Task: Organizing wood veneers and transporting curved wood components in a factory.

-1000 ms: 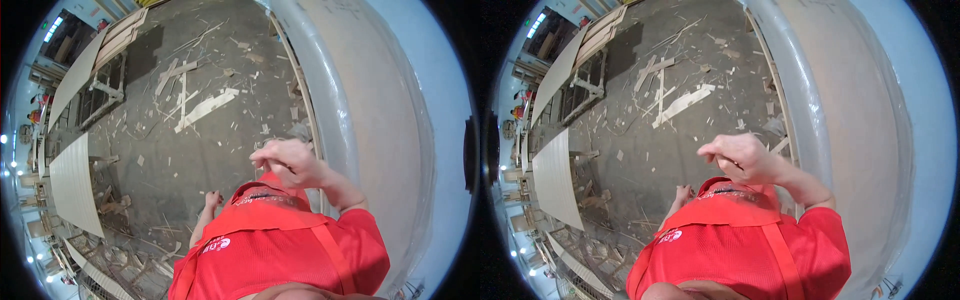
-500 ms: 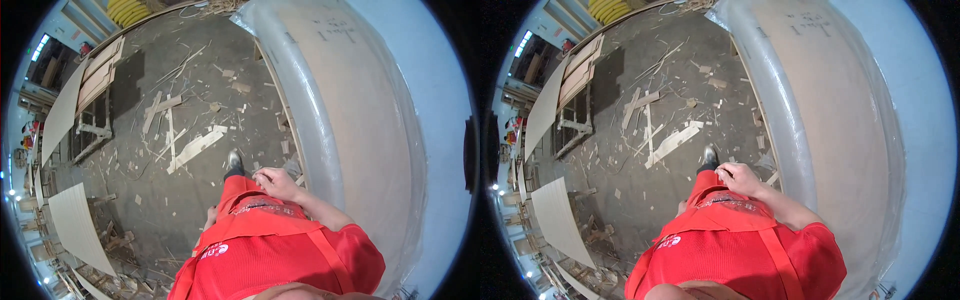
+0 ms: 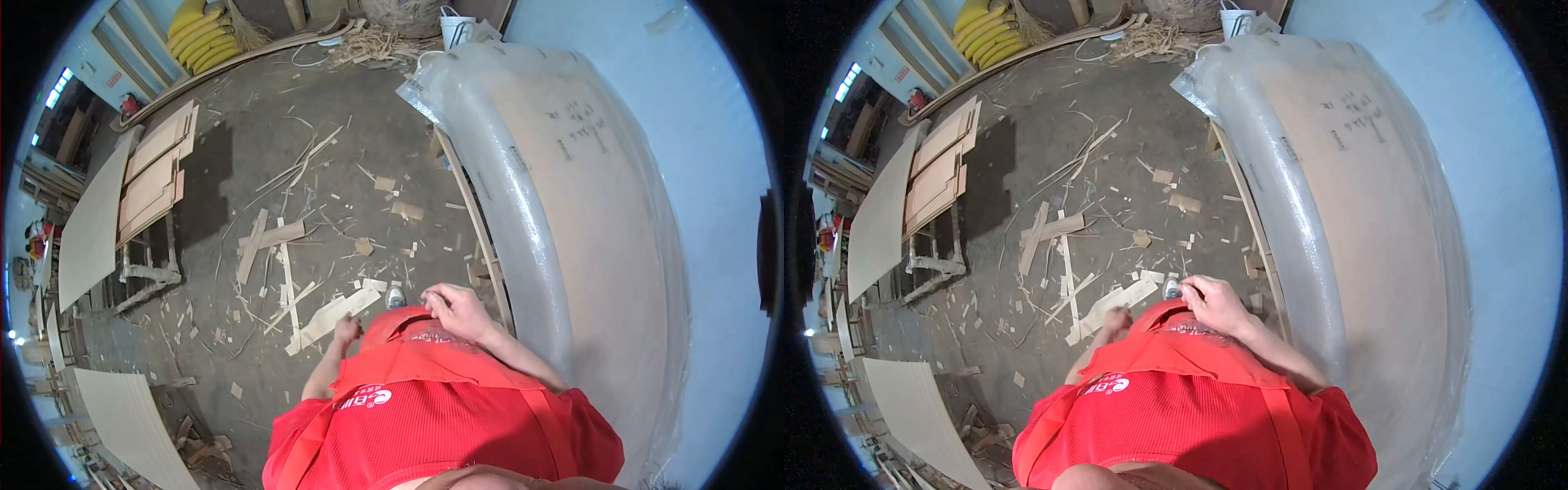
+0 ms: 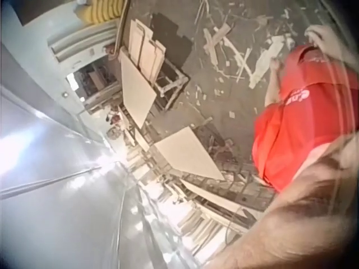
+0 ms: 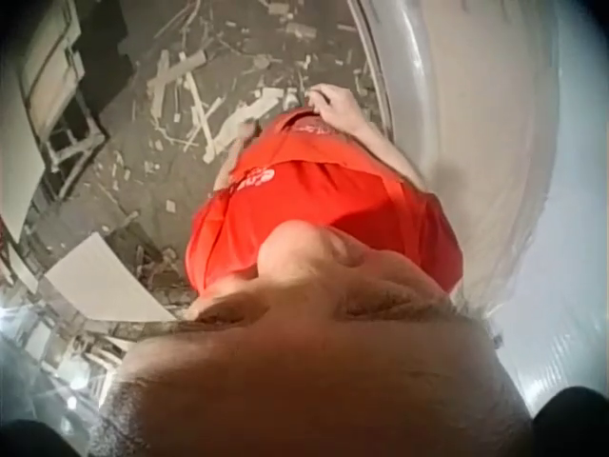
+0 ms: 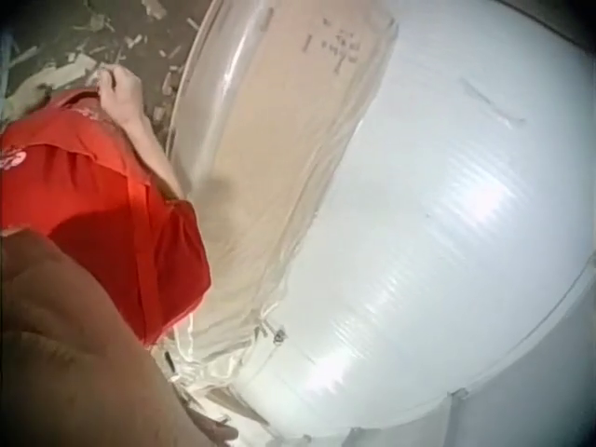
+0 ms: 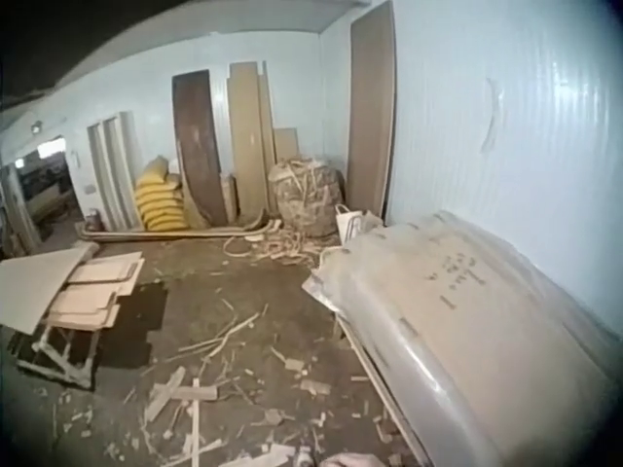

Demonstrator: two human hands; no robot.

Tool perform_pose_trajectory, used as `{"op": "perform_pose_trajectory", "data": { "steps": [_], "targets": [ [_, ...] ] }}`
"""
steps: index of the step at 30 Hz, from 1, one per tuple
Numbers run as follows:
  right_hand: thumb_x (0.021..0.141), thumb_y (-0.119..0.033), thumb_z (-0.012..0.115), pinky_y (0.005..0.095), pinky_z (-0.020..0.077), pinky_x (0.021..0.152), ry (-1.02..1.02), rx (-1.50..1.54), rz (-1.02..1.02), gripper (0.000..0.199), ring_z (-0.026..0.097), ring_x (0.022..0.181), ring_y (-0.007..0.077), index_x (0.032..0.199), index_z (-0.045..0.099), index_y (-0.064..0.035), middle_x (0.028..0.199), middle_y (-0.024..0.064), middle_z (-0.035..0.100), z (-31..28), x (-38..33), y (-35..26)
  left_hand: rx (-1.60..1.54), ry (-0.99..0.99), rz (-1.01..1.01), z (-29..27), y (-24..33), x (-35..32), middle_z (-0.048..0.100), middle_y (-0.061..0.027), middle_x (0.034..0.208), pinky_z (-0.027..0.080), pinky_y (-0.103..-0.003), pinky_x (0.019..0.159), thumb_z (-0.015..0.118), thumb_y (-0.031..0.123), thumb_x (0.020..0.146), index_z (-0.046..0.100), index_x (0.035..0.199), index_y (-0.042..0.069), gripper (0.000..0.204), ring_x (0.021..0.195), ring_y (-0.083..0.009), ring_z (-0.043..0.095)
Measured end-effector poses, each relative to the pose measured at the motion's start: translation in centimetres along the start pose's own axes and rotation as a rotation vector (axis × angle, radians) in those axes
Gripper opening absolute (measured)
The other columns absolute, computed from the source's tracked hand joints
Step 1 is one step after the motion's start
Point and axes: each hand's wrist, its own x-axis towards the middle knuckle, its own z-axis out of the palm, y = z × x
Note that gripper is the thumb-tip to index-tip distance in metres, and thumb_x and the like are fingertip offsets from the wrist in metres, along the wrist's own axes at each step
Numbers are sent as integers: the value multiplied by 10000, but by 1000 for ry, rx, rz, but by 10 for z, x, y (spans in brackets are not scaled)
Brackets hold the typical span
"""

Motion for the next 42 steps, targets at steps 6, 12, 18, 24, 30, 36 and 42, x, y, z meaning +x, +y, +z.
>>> {"op": "perform_pose_trajectory", "data": {
  "steps": [6, 12, 18, 24, 30, 36, 42],
  "targets": [
    [963, -106, 565, 335, 525, 638, -27, -2, -37, 169, 671, 685, 238, 1003, 645, 37, 784, 153, 673, 4, 107, -16, 13, 79, 131, -58, 150, 86, 693, -117, 805, 543, -324, 589, 533, 181, 937, 659, 1010, -18, 247, 689, -199, 680],
    [963, -132, 570, 347, 527, 646, -176, -5, -46, 181, 676, 696, 256, 1003, 643, 29, 785, 154, 677, -17, 210, 4, -261, 82, 171, -33, 261, 126, 712, -105, 841, 544, -312, 650, 556, 171, 936, 704, 984, -21, 247, 748, -169, 688],
    [962, -150, 582, 364, 534, 667, -188, -19, -135, 179, 696, 746, 261, 1024, 659, -1, 842, 145, 702, -60, 355, 27, -225, -80, 445, -12, 408, 121, 706, -59, 863, 526, -262, 765, 639, 183, 918, 700, 1041, -18, 244, 834, -122, 655],
    [956, -161, 603, 359, 537, 681, -331, -33, -262, 215, 697, 766, 246, 1113, 652, -22, 881, 141, 708, -124, 482, 2, -258, -148, 538, 3, 590, 65, 693, -52, 940, 516, -257, 808, 698, 110, 895, 691, 1045, -16, 197, 885, -101, 632],
    [955, -109, 614, 287, 542, 688, -479, 62, -104, 230, 683, 779, 134, 1161, 627, -9, 863, 98, 703, -147, 569, 2, -239, -87, 607, -9, 639, 121, 683, -47, 986, 512, -265, 822, 706, 86, 893, 687, 1062, -8, 194, 902, -112, 630],
    [956, -61, 609, 243, 536, 693, -283, 273, 60, 138, 659, 783, 87, 1059, 635, 26, 848, 65, 698, -141, 642, 7, -8, -173, 711, -49, 718, 199, 676, -50, 981, 513, -273, 826, 717, 103, 887, 679, 1077, 2, 218, 905, -123, 631],
    [945, -69, 621, 238, 529, 675, -56, 233, 68, 113, 653, 740, 89, 1003, 625, 27, 822, 52, 697, -126, 741, -15, 41, -321, 702, -106, 803, 275, 668, -103, 995, 518, -303, 825, 753, 199, 853, 676, 1071, -4, 307, 939, -171, 650]
  ]
}}
